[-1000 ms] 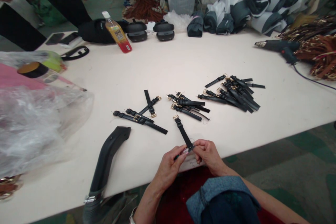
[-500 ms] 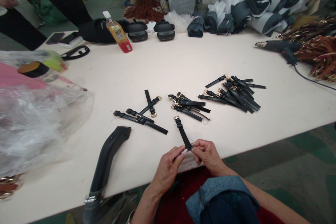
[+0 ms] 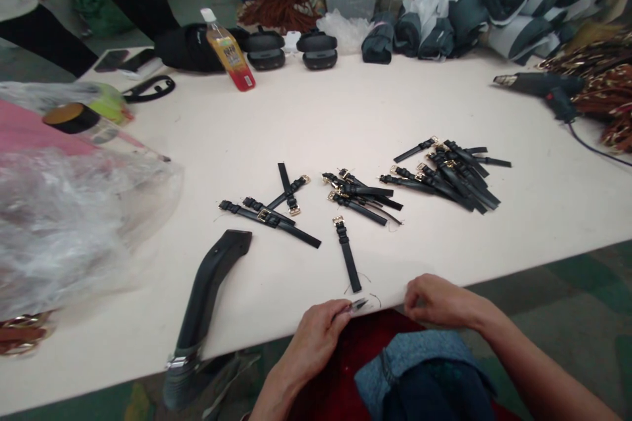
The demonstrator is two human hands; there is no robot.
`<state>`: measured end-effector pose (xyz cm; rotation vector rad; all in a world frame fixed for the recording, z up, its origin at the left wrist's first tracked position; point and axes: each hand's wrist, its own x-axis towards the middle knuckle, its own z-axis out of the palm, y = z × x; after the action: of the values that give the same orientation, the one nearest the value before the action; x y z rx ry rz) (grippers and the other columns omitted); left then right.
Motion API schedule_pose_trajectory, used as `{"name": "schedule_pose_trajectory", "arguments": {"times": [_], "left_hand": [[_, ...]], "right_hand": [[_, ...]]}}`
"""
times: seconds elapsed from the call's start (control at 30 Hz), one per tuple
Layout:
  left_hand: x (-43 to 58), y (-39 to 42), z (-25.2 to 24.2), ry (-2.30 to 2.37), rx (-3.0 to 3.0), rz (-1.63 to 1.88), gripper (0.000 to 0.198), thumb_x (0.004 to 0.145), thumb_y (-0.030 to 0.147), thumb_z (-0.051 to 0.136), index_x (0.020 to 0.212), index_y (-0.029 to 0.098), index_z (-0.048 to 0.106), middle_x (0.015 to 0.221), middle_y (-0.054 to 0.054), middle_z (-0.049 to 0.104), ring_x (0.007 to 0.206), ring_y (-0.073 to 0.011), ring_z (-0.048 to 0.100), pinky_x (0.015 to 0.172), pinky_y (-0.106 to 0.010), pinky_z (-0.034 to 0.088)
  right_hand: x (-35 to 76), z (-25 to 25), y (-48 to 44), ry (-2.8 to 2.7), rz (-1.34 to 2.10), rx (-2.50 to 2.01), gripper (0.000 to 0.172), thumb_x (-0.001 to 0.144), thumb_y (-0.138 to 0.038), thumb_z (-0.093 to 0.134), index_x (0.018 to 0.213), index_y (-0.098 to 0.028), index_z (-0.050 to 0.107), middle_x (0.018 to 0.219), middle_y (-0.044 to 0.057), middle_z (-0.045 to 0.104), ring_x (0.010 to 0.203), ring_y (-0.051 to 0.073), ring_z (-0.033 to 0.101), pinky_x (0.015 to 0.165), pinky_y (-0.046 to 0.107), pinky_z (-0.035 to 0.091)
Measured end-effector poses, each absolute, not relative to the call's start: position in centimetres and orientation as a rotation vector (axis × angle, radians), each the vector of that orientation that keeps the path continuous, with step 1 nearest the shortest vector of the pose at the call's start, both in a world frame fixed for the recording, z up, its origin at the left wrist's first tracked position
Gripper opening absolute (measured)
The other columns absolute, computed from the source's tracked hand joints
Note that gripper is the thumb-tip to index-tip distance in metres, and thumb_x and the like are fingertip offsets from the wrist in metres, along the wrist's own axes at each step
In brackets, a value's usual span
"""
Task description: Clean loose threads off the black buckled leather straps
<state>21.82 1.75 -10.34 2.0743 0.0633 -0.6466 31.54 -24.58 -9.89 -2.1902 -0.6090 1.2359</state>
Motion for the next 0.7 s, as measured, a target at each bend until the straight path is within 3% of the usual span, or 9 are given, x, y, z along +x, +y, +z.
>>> {"name": "schedule_pose_trajectory", "arguments": {"times": [0.1, 0.27, 0.33, 0.47, 0.7], "left_hand": [[21.0, 2.5, -9.8, 0.043, 2.071, -0.700, 0.029, 0.092, 0.033, 0.044, 0.101, 0.023, 0.070, 0.101, -0.003, 0.071, 0.096, -0.0214, 0.063, 0.084, -0.029, 0.046], [21.7, 3.5, -9.5, 0.076, 2.214, -0.509, 0.035, 0.095, 0.037, 0.037, 0.119, 0.025, 0.060, 0.115, -0.004, 0.065, 0.105, -0.0192, 0.059, 0.092, -0.030, 0.043], [22.4, 3.5, -9.7, 0.031, 2.322, -0.468, 0.035, 0.096, 0.036, 0.035, 0.120, 0.024, 0.057, 0.108, -0.004, 0.065, 0.099, -0.0185, 0.059, 0.086, -0.029, 0.044], [23.5, 3.0, -10.5, -0.093, 2.504, -0.421, 0.034, 0.098, 0.036, 0.030, 0.118, 0.024, 0.055, 0.095, -0.003, 0.061, 0.088, -0.0174, 0.059, 0.075, -0.027, 0.044], [24.1, 2.6, -11.8, -0.239, 2.712, -0.414, 0.033, 0.099, 0.033, 0.029, 0.124, 0.027, 0.049, 0.093, -0.002, 0.059, 0.084, -0.0166, 0.057, 0.067, -0.026, 0.041]], "right_hand": [[32.4, -9.4, -26.6, -0.662, 1.063, -2.418, 0.025, 0.062, -0.019, 0.068, 0.087, -0.022, 0.073, 0.088, 0.003, 0.069, 0.082, 0.021, 0.061, 0.072, 0.027, 0.042], [31.5, -11.4, -21.7, -0.531, 0.614, -2.488, 0.032, 0.080, -0.029, 0.061, 0.112, -0.025, 0.065, 0.095, 0.004, 0.064, 0.078, 0.018, 0.059, 0.072, 0.028, 0.043], [30.9, -12.7, -19.0, -0.550, 0.552, -2.447, 0.031, 0.080, -0.029, 0.063, 0.111, -0.025, 0.065, 0.096, 0.003, 0.063, 0.078, 0.017, 0.059, 0.070, 0.026, 0.043], [30.7, -14.3, -16.6, -0.582, 0.482, -2.485, 0.011, 0.086, -0.025, 0.058, 0.092, -0.024, 0.067, 0.092, 0.002, 0.061, 0.082, 0.016, 0.059, 0.072, 0.025, 0.041], [30.9, -13.8, -16.8, -0.618, 0.476, -2.476, 0.013, 0.090, -0.022, 0.053, 0.082, -0.022, 0.063, 0.086, 0.000, 0.058, 0.076, 0.013, 0.056, 0.067, 0.023, 0.038]]}}
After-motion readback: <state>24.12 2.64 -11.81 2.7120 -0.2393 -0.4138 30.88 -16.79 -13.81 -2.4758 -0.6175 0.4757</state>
